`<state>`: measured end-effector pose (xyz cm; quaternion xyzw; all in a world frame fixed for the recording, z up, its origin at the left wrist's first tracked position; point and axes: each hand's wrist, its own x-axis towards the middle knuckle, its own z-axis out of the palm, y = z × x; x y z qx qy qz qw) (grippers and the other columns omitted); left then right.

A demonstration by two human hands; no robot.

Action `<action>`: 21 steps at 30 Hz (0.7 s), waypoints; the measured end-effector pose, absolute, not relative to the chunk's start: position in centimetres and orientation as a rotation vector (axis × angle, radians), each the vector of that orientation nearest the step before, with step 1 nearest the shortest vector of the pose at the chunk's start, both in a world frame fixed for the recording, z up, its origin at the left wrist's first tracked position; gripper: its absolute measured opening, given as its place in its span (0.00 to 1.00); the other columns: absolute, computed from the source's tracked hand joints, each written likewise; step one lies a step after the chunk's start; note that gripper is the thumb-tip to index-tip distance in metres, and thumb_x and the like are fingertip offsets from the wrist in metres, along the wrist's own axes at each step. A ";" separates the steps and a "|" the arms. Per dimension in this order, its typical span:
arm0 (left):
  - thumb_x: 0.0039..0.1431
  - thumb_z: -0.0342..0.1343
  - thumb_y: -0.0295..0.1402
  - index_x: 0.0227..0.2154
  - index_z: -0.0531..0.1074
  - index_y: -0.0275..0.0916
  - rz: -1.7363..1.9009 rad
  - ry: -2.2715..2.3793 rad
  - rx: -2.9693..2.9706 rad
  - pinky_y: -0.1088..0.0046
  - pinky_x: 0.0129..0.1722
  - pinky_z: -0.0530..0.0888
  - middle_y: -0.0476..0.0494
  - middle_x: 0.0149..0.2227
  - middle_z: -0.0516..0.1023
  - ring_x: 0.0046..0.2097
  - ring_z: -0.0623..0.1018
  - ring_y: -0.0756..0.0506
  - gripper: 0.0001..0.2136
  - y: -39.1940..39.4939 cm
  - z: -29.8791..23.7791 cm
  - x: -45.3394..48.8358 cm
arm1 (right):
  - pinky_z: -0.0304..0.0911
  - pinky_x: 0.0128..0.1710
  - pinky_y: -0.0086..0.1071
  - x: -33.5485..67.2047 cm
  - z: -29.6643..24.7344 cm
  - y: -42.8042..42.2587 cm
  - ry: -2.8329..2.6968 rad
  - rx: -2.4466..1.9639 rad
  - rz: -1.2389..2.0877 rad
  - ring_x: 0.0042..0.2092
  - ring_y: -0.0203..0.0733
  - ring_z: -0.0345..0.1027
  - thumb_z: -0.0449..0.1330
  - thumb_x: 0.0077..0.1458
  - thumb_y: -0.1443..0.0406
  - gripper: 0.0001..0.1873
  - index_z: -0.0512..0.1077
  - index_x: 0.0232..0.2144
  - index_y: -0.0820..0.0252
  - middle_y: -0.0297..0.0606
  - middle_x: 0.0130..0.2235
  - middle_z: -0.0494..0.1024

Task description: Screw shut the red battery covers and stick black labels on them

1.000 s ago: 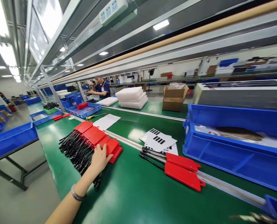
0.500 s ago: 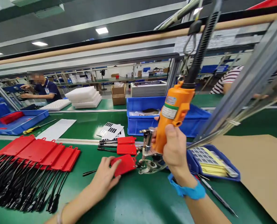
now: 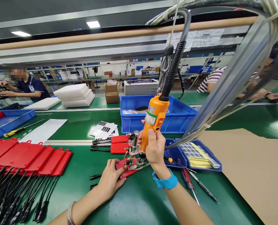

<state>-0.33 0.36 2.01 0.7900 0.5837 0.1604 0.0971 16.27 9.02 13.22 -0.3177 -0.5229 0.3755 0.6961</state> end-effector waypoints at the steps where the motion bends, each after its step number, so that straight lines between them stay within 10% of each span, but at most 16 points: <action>1: 0.58 0.62 0.32 0.56 0.71 0.46 0.469 1.727 2.336 0.56 0.52 0.73 0.38 0.53 0.63 0.53 0.65 0.36 0.22 0.4 2.0 -0.3 | 0.61 0.14 0.28 16.3 13.2 9.0 -1.165 -0.706 0.831 0.19 0.36 0.64 0.56 0.59 0.44 0.28 0.74 0.46 0.60 0.33 0.24 0.72; 21: 0.63 0.59 0.35 0.59 0.67 0.46 0.374 1.749 2.515 0.55 0.51 0.74 0.34 0.59 0.64 0.54 0.68 0.35 0.22 0.3 1.5 -0.7 | 0.57 0.09 0.31 16.9 15.1 7.3 -1.168 -0.597 0.800 0.16 0.38 0.61 0.55 0.57 0.45 0.25 0.74 0.40 0.60 0.34 0.23 0.72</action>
